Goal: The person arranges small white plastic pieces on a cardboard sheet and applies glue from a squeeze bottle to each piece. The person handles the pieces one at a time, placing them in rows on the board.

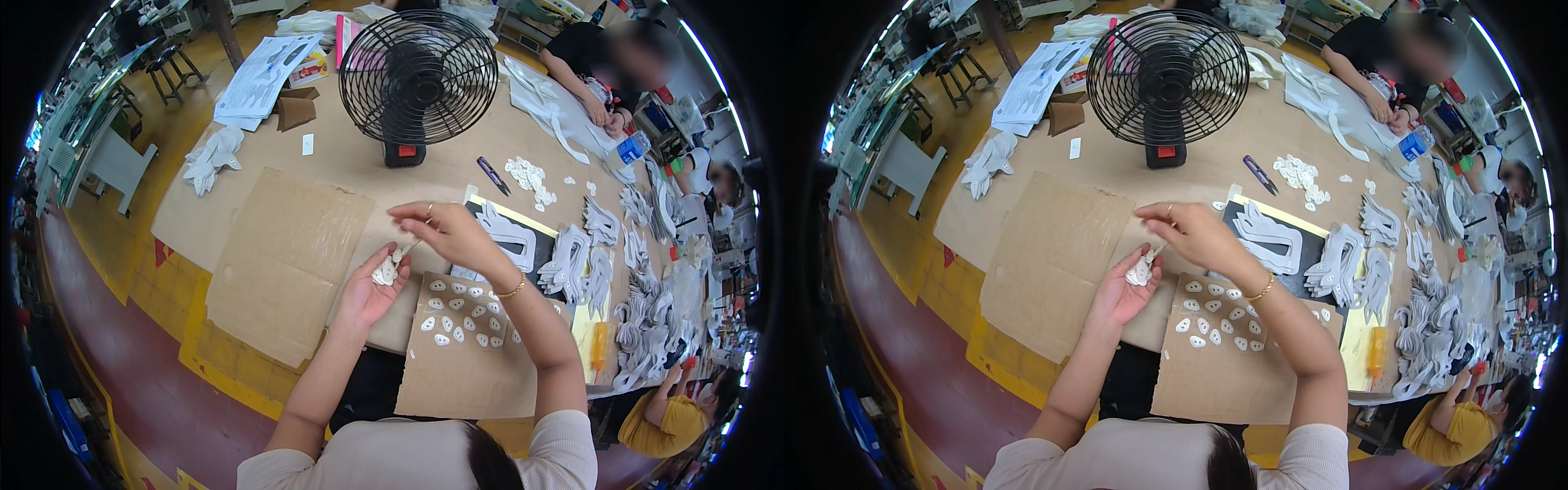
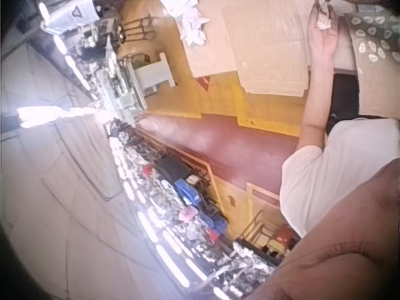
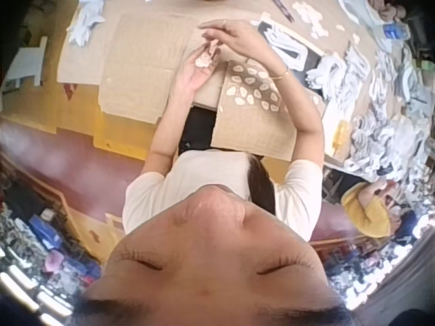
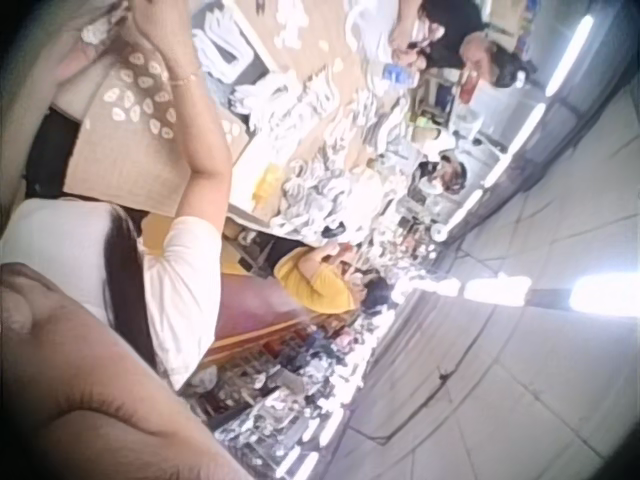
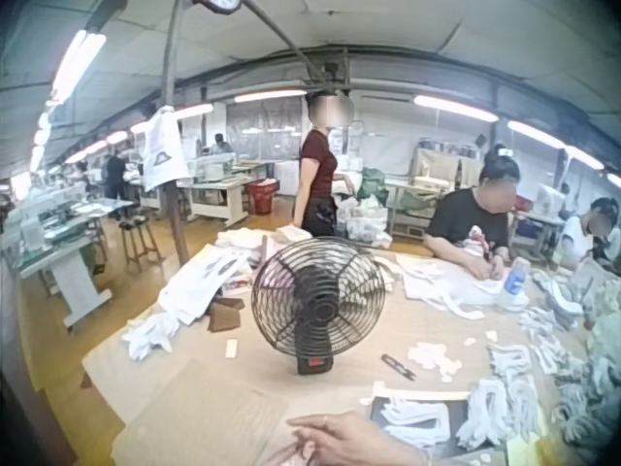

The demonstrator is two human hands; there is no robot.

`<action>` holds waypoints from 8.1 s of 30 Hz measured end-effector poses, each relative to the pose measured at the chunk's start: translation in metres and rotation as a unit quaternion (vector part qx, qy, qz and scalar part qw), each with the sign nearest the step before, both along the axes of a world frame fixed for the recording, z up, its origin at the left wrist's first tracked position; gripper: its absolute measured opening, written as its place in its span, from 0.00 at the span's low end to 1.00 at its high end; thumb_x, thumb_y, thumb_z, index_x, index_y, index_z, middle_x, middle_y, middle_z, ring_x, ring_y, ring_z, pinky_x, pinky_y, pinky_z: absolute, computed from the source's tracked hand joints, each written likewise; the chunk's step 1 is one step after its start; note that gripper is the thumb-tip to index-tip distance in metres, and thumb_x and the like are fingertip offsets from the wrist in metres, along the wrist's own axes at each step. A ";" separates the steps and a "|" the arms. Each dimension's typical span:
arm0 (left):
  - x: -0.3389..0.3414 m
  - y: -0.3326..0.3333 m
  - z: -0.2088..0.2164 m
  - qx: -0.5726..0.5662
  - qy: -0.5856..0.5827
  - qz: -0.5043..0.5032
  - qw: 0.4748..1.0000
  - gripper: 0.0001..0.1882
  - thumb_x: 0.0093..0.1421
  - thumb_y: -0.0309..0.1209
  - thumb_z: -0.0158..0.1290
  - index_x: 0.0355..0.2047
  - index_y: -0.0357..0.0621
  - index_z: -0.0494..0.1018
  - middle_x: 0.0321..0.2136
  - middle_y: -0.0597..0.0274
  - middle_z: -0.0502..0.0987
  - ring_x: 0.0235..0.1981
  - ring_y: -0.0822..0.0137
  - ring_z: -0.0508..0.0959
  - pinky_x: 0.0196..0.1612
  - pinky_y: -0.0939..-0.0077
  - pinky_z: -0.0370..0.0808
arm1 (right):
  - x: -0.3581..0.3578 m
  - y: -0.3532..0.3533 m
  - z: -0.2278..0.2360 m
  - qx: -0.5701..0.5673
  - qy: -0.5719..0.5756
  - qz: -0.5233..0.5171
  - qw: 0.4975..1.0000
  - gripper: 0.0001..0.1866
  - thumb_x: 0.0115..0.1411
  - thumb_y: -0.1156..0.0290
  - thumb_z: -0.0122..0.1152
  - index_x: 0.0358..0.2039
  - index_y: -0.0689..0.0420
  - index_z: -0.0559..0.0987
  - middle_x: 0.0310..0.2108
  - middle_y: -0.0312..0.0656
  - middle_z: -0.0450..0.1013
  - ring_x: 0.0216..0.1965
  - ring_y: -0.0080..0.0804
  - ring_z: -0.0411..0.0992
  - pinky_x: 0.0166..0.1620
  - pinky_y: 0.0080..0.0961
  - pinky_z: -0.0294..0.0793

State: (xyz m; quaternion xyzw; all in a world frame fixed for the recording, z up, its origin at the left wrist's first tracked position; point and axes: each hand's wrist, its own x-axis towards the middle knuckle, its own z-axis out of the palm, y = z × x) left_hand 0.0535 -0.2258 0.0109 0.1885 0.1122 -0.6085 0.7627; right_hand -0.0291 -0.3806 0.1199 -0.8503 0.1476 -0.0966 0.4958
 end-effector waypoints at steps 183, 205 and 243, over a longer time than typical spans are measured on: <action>-0.047 0.172 0.010 0.144 -0.049 -0.033 0.988 0.17 0.69 0.38 0.43 0.47 0.37 0.70 0.35 0.57 0.75 0.32 0.67 0.75 0.31 0.78 0.75 | -0.009 0.103 -0.089 -0.203 0.055 0.175 0.962 0.09 0.47 0.69 0.66 0.26 0.59 0.76 0.28 0.44 0.75 0.33 0.43 0.75 0.37 0.38 0.73; -0.100 0.099 0.053 0.075 -0.298 -0.237 0.922 0.25 0.67 0.29 0.46 0.62 0.37 0.59 0.28 0.61 0.74 0.21 0.77 0.70 0.15 0.84 0.66 | -0.162 0.123 -0.015 0.111 0.088 -0.116 0.983 0.12 0.58 0.65 0.63 0.30 0.63 0.79 0.27 0.45 0.74 0.27 0.36 0.72 0.32 0.29 0.70; -0.118 0.073 0.067 0.046 -0.025 -0.365 0.930 0.23 0.68 0.30 0.44 0.61 0.33 0.57 0.52 0.53 0.69 0.53 0.64 0.73 0.59 0.67 0.71 | -0.208 0.144 -0.025 -0.076 0.004 -0.215 0.974 0.14 0.49 0.73 0.68 0.39 0.54 0.81 0.38 0.38 0.69 0.38 0.34 0.68 0.45 0.30 0.66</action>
